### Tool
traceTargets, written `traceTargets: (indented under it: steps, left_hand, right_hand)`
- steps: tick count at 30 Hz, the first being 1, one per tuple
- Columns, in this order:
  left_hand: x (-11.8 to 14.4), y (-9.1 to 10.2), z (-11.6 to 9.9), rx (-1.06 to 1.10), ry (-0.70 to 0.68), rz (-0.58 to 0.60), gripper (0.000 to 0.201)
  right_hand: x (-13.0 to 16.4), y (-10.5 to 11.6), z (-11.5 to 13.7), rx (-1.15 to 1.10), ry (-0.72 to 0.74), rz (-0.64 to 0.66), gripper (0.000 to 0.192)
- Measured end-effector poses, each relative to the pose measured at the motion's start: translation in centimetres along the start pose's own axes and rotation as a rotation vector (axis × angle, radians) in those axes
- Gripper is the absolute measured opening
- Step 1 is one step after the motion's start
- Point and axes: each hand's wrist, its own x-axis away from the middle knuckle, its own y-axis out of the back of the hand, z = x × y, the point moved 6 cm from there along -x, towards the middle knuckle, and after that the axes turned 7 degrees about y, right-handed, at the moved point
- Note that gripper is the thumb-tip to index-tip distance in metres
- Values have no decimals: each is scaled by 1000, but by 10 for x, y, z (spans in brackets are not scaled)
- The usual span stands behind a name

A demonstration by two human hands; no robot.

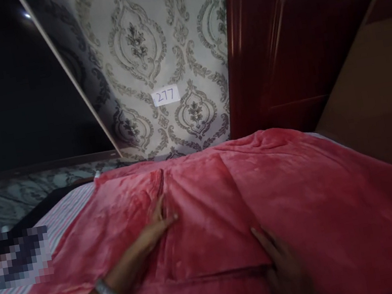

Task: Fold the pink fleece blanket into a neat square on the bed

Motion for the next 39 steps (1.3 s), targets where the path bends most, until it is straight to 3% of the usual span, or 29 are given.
traceTargets:
  steps: [3,9,13,17,23,27,33,36,39]
  left_hand:
    - [27,-8,0,-47,-41,128,88]
    - [31,1,-1,30,48,152,90]
    - [45,1,0,10,-65,195,89]
    - [52,-4,3,-131,-184,203,82]
    - [40,-5,12,-98,-156,162,82]
    - [46,-3,12,-72,-183,157,74]
    - [95,-2,-12,-386,-437,25,58]
    - [112,-9,-27,-545,-523,96,46]
    - [115,-19,-29,-628,-516,197,52]
  right_hand:
    - [-2,2,3,-4,-5,-37,93]
    - [-5,3,1,-12,-11,-33,78]
    - [-8,5,3,-24,-42,-40,73]
    - [-13,6,6,-39,-58,-18,74]
    - [-17,6,5,-56,-30,11,66]
    - [-20,7,6,-27,-45,-6,64]
    - [-21,5,8,-22,-10,24,63]
    - [-22,13,7,-42,29,112,60]
    - [-31,27,9,-102,83,273,54]
